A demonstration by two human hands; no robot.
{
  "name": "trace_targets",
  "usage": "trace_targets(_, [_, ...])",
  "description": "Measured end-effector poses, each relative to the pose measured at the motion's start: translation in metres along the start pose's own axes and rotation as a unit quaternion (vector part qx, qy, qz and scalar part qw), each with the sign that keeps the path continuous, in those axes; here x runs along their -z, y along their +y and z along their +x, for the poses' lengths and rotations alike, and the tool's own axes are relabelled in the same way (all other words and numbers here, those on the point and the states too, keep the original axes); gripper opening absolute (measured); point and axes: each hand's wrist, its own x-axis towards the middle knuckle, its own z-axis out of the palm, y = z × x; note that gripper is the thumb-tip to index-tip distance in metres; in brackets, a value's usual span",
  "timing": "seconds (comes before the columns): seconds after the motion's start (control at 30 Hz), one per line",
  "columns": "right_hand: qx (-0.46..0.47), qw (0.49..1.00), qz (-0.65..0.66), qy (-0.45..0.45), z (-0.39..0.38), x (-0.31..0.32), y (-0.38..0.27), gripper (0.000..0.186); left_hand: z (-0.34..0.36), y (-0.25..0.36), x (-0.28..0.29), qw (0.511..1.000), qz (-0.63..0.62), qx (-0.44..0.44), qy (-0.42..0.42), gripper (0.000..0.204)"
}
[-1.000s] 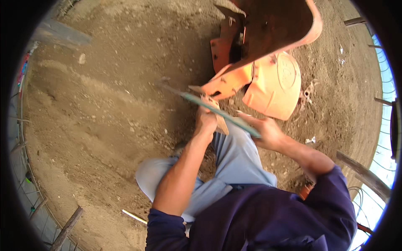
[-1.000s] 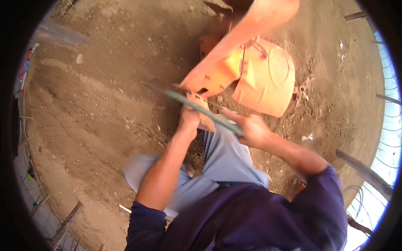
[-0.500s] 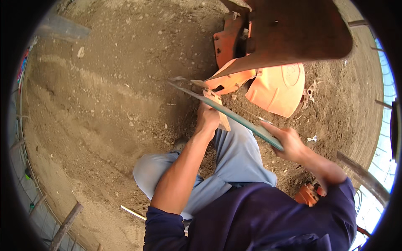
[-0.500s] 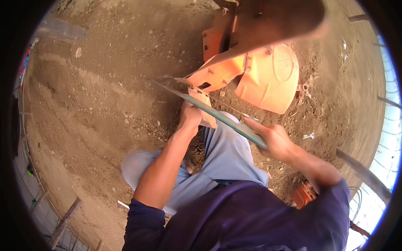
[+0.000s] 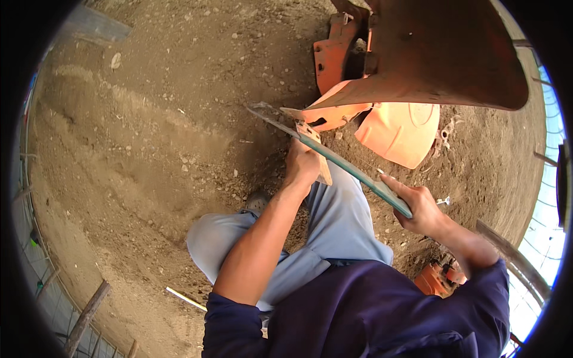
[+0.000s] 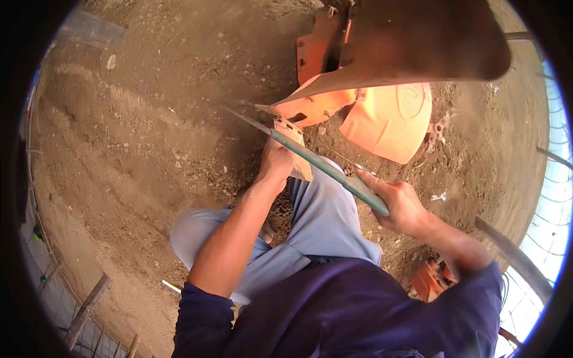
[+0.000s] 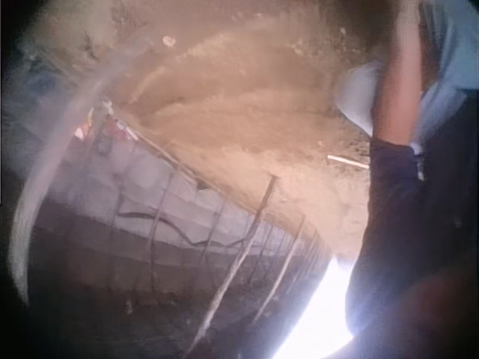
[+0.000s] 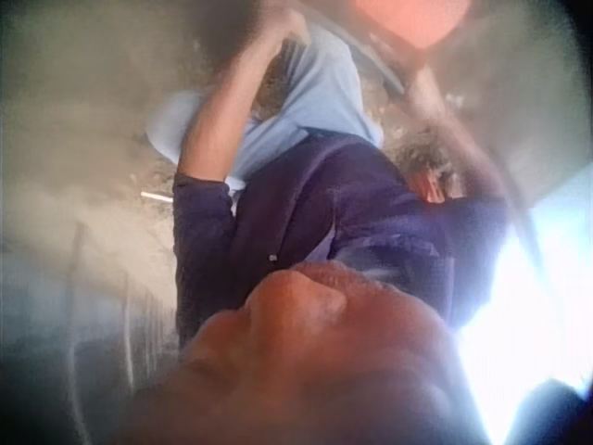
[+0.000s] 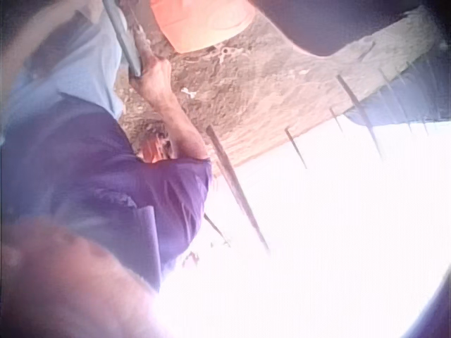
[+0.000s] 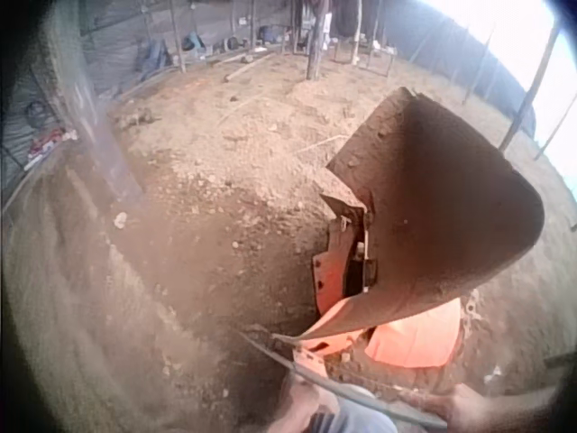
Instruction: The person uses a hacksaw to cut a small metal piece while sitting on the ground. They adjust the saw blade with pliers and continue sawing the metal piece.
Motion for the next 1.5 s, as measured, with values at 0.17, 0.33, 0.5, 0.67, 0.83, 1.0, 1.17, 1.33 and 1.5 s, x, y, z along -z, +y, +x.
trace_targets(0.17, [0.112, 0.988, -0.012, 0.104, 0.081, -0.041, -0.003, 0.070, -0.003, 0.004, 0.002, 0.995, -0.092, -0.020, -0.027, 0.037])
trace_targets(0.33, [0.026, 0.997, -0.061, 0.027, 0.030, -0.025, -0.002, 0.083, -0.012, 0.018, 0.000, 0.992, -0.113, 0.060, -0.002, 0.031])
trace_targets(0.5, [0.018, 0.999, -0.032, 0.024, -0.007, -0.011, 0.008, 0.081, -0.005, 0.005, 0.001, 0.997, -0.069, 0.014, -0.029, 0.031])
trace_targets(0.67, [0.147, 0.980, -0.059, 0.117, 0.100, -0.049, 0.002, 0.083, -0.007, 0.013, 0.003, 0.984, -0.168, 0.060, -0.006, 0.035])
trace_targets(0.83, [-0.031, 0.999, -0.037, 0.004, 0.012, -0.016, -0.006, 0.078, -0.008, 0.004, -0.007, 0.998, -0.056, 0.012, -0.019, 0.029])
trace_targets(1.0, [0.014, 1.000, -0.021, 0.014, 0.030, -0.023, 0.002, 0.082, 0.001, -0.013, 0.000, 0.996, -0.078, -0.011, -0.030, 0.028])
trace_targets(1.17, [0.108, 0.988, -0.038, 0.099, 0.082, -0.047, -0.002, 0.083, -0.006, 0.006, 0.000, 0.991, -0.122, 0.050, -0.014, 0.024])
trace_targets(1.33, [0.040, 0.997, -0.026, 0.056, -0.020, -0.024, 0.013, 0.086, -0.006, -0.005, 0.006, 0.995, -0.084, 0.023, -0.037, 0.025])
trace_targets(1.5, [0.038, 0.998, -0.035, 0.020, 0.086, -0.062, 0.004, 0.082, -0.006, -0.057, -0.026, 0.996, -0.051, -0.026, -0.064, 0.045])
